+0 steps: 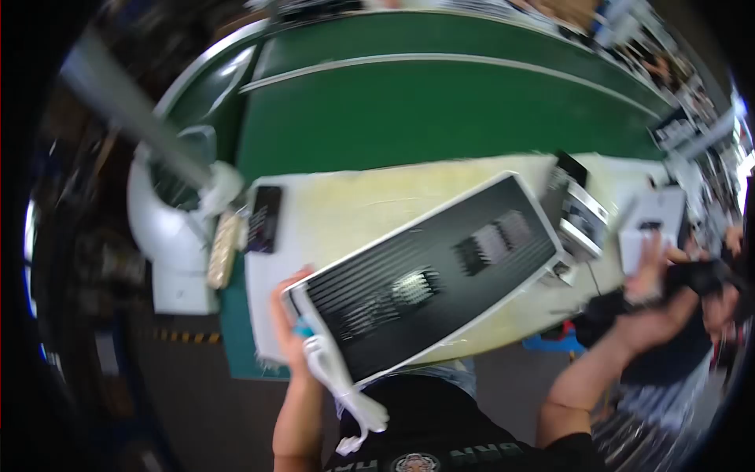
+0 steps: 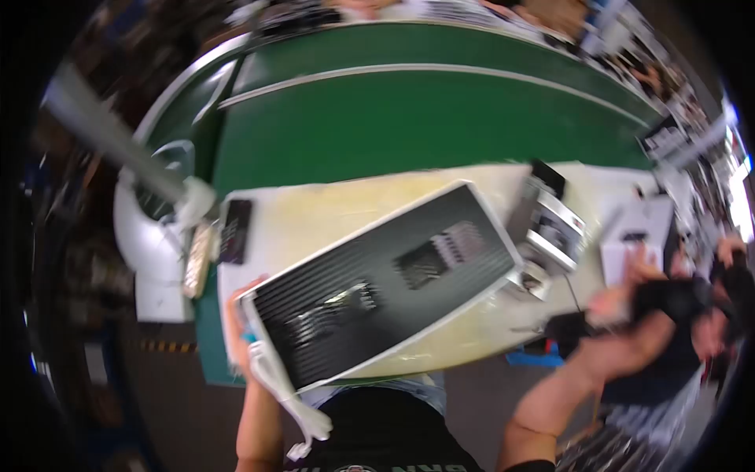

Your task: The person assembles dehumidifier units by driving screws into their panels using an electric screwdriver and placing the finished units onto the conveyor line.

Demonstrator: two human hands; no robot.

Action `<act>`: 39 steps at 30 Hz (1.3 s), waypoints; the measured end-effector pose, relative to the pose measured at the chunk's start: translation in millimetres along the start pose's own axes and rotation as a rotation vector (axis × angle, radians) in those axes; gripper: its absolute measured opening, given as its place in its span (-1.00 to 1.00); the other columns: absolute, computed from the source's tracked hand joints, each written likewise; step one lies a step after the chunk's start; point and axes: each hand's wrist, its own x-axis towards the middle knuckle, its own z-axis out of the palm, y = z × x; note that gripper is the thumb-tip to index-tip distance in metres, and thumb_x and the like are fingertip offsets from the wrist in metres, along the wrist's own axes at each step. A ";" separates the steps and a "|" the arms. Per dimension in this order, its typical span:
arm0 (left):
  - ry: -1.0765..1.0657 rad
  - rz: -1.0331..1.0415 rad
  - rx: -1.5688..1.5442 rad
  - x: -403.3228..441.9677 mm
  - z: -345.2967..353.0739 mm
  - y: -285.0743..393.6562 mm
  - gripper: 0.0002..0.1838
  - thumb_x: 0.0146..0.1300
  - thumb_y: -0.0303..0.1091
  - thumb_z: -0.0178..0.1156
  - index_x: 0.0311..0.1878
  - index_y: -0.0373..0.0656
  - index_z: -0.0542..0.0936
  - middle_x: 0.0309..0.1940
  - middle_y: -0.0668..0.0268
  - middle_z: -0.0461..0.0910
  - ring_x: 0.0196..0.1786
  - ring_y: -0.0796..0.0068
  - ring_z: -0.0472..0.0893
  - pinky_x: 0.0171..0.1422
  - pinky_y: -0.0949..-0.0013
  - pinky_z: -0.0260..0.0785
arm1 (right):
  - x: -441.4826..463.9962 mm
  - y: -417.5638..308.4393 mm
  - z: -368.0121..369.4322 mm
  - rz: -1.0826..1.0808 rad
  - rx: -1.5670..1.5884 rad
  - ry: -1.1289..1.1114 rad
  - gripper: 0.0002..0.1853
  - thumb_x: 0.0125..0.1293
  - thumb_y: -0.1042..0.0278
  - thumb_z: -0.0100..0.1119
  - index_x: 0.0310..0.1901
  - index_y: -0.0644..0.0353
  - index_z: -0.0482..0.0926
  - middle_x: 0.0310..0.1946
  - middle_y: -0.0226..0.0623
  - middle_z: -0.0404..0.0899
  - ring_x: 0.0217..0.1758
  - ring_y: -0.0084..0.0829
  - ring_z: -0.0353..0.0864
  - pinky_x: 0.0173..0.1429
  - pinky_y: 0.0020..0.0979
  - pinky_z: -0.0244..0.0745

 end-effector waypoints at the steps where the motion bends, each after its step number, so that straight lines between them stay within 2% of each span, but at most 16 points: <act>1: -0.045 0.018 -0.014 -0.1 -1.9 -5.4 -0.54 0.15 -0.39 0.22 0.12 -0.27 0.40 0.13 0.11 0.48 0.20 0.31 0.47 0.35 0.28 0.28 | 6.5 -18.2 4.5 -0.009 0.135 -0.051 -0.39 0.44 -0.13 -0.18 0.26 0.26 0.22 -0.16 -0.14 0.49 -0.39 -0.38 0.47 -0.29 -0.44 0.40; 4: -0.206 0.022 -0.093 -0.8 -3.2 8.2 -0.45 0.18 -0.31 0.21 0.20 -0.32 0.33 0.05 0.15 0.48 0.10 0.41 0.49 0.23 0.34 0.34 | 19.7 -76.1 39.2 -0.082 0.510 -0.396 -0.37 0.45 -0.26 -0.31 0.22 0.16 0.30 -0.23 -0.20 0.46 -0.53 -0.42 0.42 -0.45 -0.52 0.39; 6: -0.210 0.040 -0.210 0.4 -2.2 3.2 -0.49 0.19 -0.34 0.21 0.17 -0.33 0.34 0.02 0.16 0.49 0.07 0.43 0.50 0.21 0.37 0.34 | 2.1 -129.8 109.3 -0.305 0.232 -0.159 -0.33 0.46 -0.27 -0.32 0.24 0.23 0.23 -0.27 -0.14 0.47 -0.55 -0.38 0.45 -0.37 -0.51 0.44; 8: -0.224 0.033 -0.250 3.0 -3.1 -0.6 -0.50 0.17 -0.38 0.20 0.16 -0.32 0.35 0.00 0.18 0.48 0.04 0.46 0.50 0.19 0.39 0.33 | -13.3 -150.1 205.7 -0.650 -0.003 0.353 -0.30 0.47 -0.26 -0.30 0.22 0.34 0.22 -0.27 -0.11 0.50 -0.60 -0.35 0.47 -0.29 -0.51 0.47; 9: -0.237 0.019 -0.247 3.4 -4.9 -3.2 -0.44 0.18 -0.26 0.28 0.16 -0.33 0.34 0.06 0.14 0.49 0.08 0.40 0.53 0.20 0.36 0.38 | -23.0 -148.3 220.6 -0.645 0.137 0.309 -0.31 0.48 -0.24 -0.27 0.17 0.38 0.25 -0.28 -0.12 0.51 -0.60 -0.36 0.49 -0.28 -0.53 0.47; 10: -0.242 0.024 -0.247 4.2 -6.6 -6.4 -0.45 0.18 -0.27 0.28 0.15 -0.33 0.34 0.06 0.14 0.49 0.08 0.41 0.53 0.20 0.36 0.37 | -32.6 -146.5 235.8 -0.639 0.277 0.267 -0.31 0.48 -0.23 -0.25 0.12 0.42 0.29 -0.28 -0.13 0.52 -0.59 -0.37 0.52 -0.27 -0.54 0.46; 11: -0.248 0.030 -0.247 5.7 -7.0 -8.6 -0.46 0.18 -0.27 0.27 0.15 -0.32 0.34 0.05 0.15 0.48 0.07 0.41 0.52 0.20 0.36 0.36 | -42.5 -154.0 230.4 -0.566 0.334 -0.063 -0.33 0.48 -0.23 -0.25 0.07 0.42 0.32 -0.36 -0.17 0.51 -0.59 -0.40 0.51 -0.30 -0.56 0.43; 13: -0.263 0.014 -0.267 5.0 -5.9 0.1 -0.52 0.11 -0.49 0.15 0.14 -0.31 0.37 -0.05 0.25 0.43 0.01 0.51 0.47 0.16 0.42 0.32 | -62.0 -169.2 219.6 -0.288 0.311 -0.680 -0.34 0.48 -0.23 -0.25 -0.05 0.42 0.38 -0.52 -0.25 0.49 -0.59 -0.47 0.49 -0.38 -0.60 0.37; 15: -0.277 0.017 -0.275 5.6 -6.1 0.8 -0.53 0.08 -0.52 0.14 0.12 -0.30 0.37 -0.01 0.25 0.40 0.05 0.49 0.45 0.19 0.42 0.28 | -74.0 -160.5 236.0 -0.105 0.447 -0.625 -0.25 0.43 -0.30 -0.22 0.24 0.33 0.12 -0.13 -0.13 0.45 -0.60 -0.46 0.46 -0.46 -0.48 0.43; 17: -0.286 0.029 -0.286 6.6 -6.6 -3.4 -0.53 0.08 -0.52 0.15 0.11 -0.30 0.38 0.01 0.23 0.40 0.07 0.47 0.44 0.21 0.41 0.27 | -81.5 -149.5 243.3 -0.013 0.508 -0.603 -0.16 0.40 -0.33 -0.21 0.38 0.29 -0.01 0.06 -0.07 0.43 -0.60 -0.46 0.45 -0.50 -0.42 0.46; 25: -0.299 0.057 -0.251 6.9 -9.3 -10.2 -0.52 0.09 -0.47 0.21 0.13 -0.29 0.39 0.01 0.19 0.36 0.08 0.43 0.42 0.23 0.39 0.24 | -104.1 -135.6 257.8 -0.106 0.478 -0.739 -0.07 0.34 -0.39 -0.09 0.42 0.26 -0.06 -0.05 -0.17 0.44 -0.58 -0.50 0.49 -0.49 -0.47 0.51; 27: -0.298 0.065 -0.224 9.1 -9.5 -9.8 -0.48 0.18 -0.26 0.27 0.12 -0.31 0.37 0.06 0.16 0.42 0.11 0.41 0.44 0.24 0.35 0.27 | -107.2 -137.3 259.3 -0.079 0.458 -0.714 -0.05 0.31 -0.42 -0.08 0.42 0.25 -0.06 -0.08 -0.22 0.45 -0.58 -0.52 0.49 -0.50 -0.49 0.51; 34: -0.284 0.089 -0.211 9.4 -9.0 -10.7 -0.48 0.19 -0.22 0.27 0.11 -0.32 0.37 0.06 0.16 0.42 0.11 0.40 0.44 0.26 0.35 0.25 | -115.4 -139.9 267.2 -0.023 0.468 -0.661 -0.01 0.29 -0.44 -0.08 0.42 0.29 -0.04 -0.16 -0.25 0.48 -0.59 -0.53 0.49 -0.51 -0.54 0.48; 35: -0.287 0.092 -0.210 9.5 -8.4 -10.6 -0.48 0.19 -0.22 0.27 0.11 -0.32 0.37 0.06 0.16 0.42 0.11 0.40 0.44 0.26 0.35 0.25 | -115.4 -139.2 268.5 -0.023 0.471 -0.658 -0.01 0.29 -0.44 -0.09 0.41 0.30 -0.04 -0.18 -0.24 0.49 -0.60 -0.53 0.49 -0.51 -0.55 0.47; 37: -0.279 0.105 -0.243 9.2 -7.2 -10.3 -0.53 0.13 -0.44 0.20 0.12 -0.30 0.38 0.02 0.19 0.39 0.07 0.42 0.42 0.23 0.38 0.23 | -118.7 -138.5 272.2 -0.022 0.486 -0.663 -0.02 0.30 -0.44 -0.11 0.40 0.33 -0.03 -0.21 -0.20 0.50 -0.60 -0.53 0.49 -0.52 -0.56 0.45; 39: -0.268 0.122 -0.185 10.4 -8.4 -5.9 -0.55 0.15 -0.42 0.19 0.13 -0.27 0.38 -0.02 0.22 0.42 0.06 0.46 0.43 0.22 0.39 0.25 | -118.2 -136.9 275.2 -0.033 0.494 -0.661 -0.05 0.32 -0.44 -0.14 0.36 0.34 0.01 -0.22 -0.16 0.53 -0.63 -0.51 0.49 -0.53 -0.56 0.43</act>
